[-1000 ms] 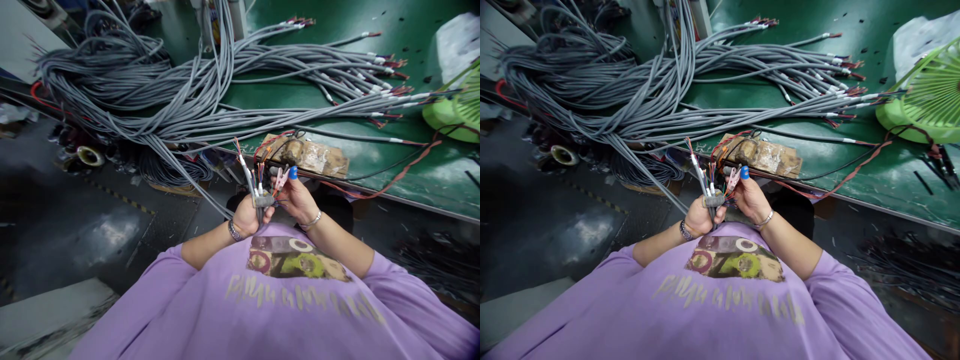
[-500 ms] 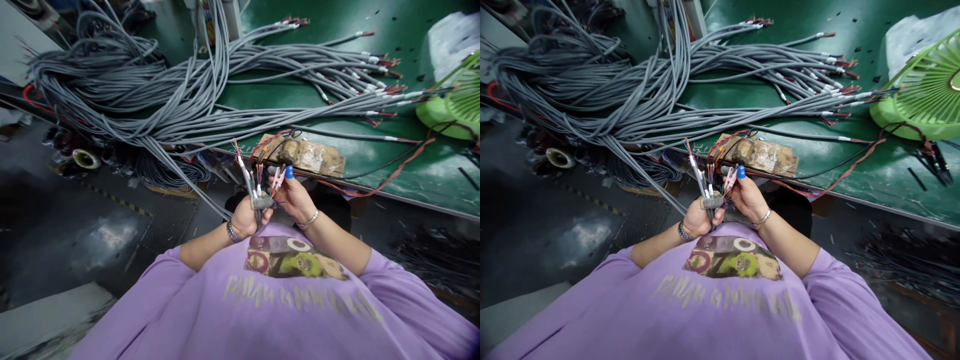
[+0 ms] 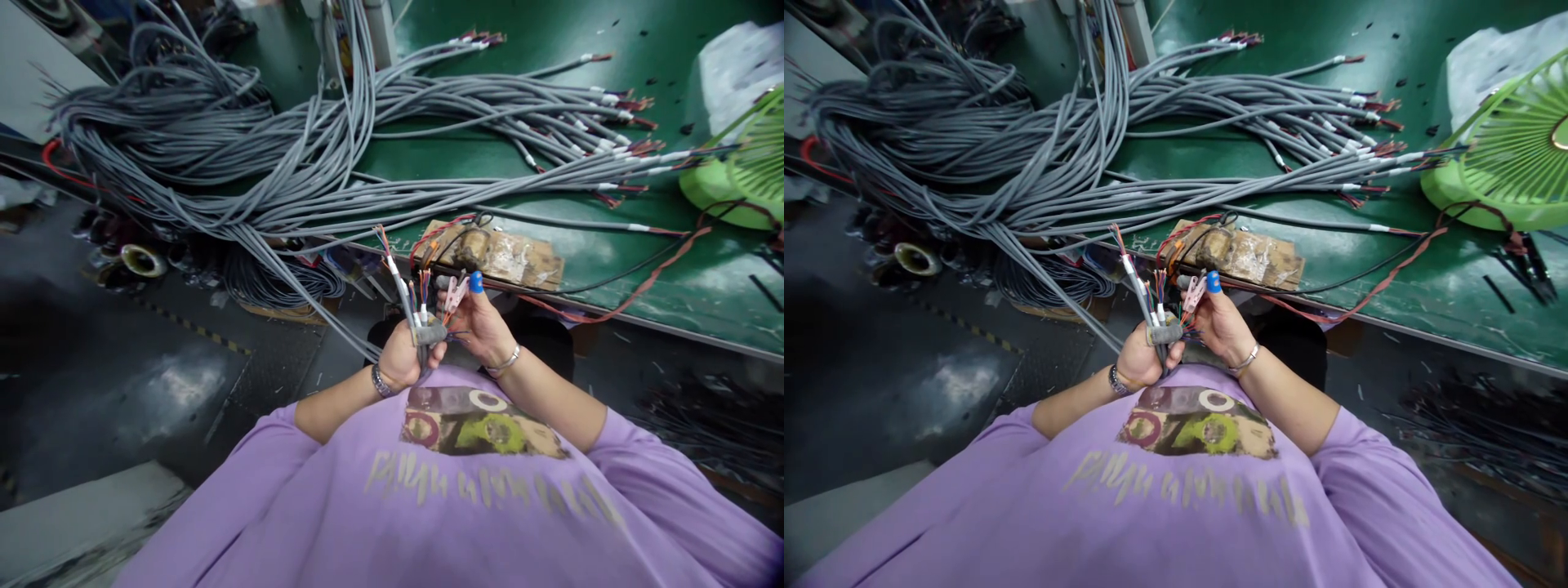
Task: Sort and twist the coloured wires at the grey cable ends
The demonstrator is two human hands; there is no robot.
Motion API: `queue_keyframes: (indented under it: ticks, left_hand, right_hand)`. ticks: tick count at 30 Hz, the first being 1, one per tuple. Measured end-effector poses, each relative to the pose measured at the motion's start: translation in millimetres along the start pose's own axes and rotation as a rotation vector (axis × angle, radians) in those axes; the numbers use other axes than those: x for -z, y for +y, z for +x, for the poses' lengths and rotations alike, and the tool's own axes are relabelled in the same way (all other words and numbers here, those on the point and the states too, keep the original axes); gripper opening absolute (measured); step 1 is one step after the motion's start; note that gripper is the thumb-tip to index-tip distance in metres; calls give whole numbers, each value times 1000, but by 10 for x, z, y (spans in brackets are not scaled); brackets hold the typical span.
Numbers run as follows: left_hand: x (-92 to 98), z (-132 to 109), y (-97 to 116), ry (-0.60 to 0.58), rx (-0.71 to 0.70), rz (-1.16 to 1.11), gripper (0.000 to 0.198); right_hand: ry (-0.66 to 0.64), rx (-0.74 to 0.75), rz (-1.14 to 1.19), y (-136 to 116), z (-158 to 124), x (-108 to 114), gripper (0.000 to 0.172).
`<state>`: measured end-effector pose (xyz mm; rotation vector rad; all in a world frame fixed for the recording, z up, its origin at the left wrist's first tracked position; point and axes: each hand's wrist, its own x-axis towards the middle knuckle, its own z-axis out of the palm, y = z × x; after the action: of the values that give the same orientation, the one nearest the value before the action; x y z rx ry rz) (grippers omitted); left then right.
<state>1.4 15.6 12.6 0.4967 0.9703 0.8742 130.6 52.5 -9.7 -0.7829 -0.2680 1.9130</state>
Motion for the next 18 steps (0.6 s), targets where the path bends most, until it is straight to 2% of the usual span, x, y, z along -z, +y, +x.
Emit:
queue_keyframes:
  ticks: [8,13,18]
  left_hand:
    - [82,-91,-75,-54,-76,96,39]
    - [47,-98,-69,58,-150,69,39]
    - [-30,-94,-35,140,-169,59,37]
  right_hand:
    - [-96,-27,-44,-33,-56,140,59]
    - [-118,3,-166,-100,-92,112,60]
    - [-32,120,-239,-75,-61,78,44]
